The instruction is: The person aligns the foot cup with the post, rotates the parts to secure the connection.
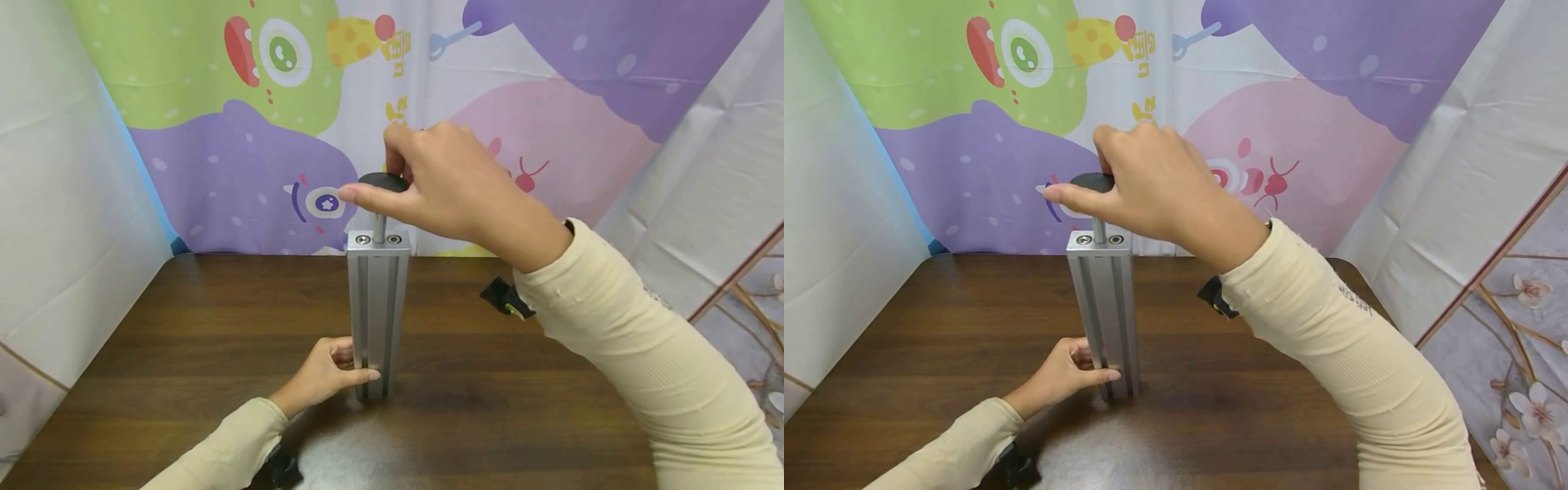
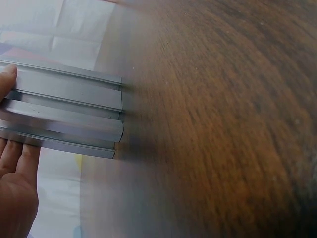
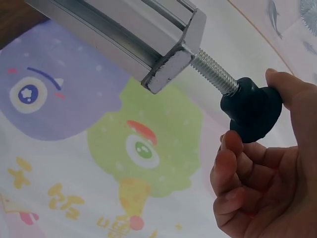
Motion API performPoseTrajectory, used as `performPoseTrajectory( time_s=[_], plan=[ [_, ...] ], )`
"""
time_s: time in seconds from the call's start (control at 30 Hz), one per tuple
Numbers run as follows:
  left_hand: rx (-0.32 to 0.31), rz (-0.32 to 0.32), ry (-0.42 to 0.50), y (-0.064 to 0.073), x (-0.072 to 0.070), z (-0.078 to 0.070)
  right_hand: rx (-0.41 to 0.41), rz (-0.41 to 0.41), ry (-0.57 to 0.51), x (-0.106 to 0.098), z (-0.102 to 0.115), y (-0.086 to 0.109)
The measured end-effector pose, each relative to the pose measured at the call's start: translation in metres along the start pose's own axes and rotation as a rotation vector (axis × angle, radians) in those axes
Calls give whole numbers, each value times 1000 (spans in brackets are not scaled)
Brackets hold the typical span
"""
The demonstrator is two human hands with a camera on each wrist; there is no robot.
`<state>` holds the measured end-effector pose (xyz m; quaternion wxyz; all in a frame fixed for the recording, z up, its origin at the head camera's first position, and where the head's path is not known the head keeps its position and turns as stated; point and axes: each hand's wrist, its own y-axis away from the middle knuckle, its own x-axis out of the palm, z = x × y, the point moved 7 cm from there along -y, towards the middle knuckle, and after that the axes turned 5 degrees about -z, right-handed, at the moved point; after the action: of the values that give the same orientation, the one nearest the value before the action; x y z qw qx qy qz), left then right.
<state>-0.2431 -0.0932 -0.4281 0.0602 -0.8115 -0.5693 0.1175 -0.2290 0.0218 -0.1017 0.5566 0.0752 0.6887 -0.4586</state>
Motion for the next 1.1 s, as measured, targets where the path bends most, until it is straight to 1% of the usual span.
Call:
performPoseTrajectory(
  time_s=[0.17, 0.23, 0.3, 0.33, 0.47, 0.53, 0.6, 0.67, 0.7, 0.77, 0.87, 0.93, 1.1],
  plan=[
    [-9, 8, -1, 0, 0, -1, 1, 11, -10, 0, -1, 2],
    [-12, 12, 4, 1, 0, -2, -22, 33, -30, -1, -1, 3],
    [-14, 17, 9, 1, 1, -3, -88, 78, -75, -1, 0, 4],
    [-13, 18, 8, 1, 1, -3, -137, 112, -108, -1, 1, 5],
    [-9, 20, 8, 2, 1, -3, -354, 303, -301, 4, 4, 13],
    [-9, 16, 11, 2, 1, -3, -419, 383, -407, 6, 4, 16],
    [-9, 13, 14, 2, 1, -3, -444, 423, -482, 7, 2, 17],
    [-11, 12, 18, 2, 1, -2, -446, 428, -524, 7, 0, 16],
    [-10, 14, 19, 2, 1, -2, -442, 418, -527, 6, -1, 15],
    [-7, 18, 20, 2, 2, -1, -432, 382, -513, 5, -1, 12],
    [-4, 17, 20, 2, 2, -1, -392, 302, -462, 1, -1, 8],
    [-3, 14, 20, 2, 2, -2, -343, 254, -424, -1, -1, 4],
    [-5, 11, 26, 2, 1, -3, -139, 186, -314, -4, -4, -4]
  ],
)
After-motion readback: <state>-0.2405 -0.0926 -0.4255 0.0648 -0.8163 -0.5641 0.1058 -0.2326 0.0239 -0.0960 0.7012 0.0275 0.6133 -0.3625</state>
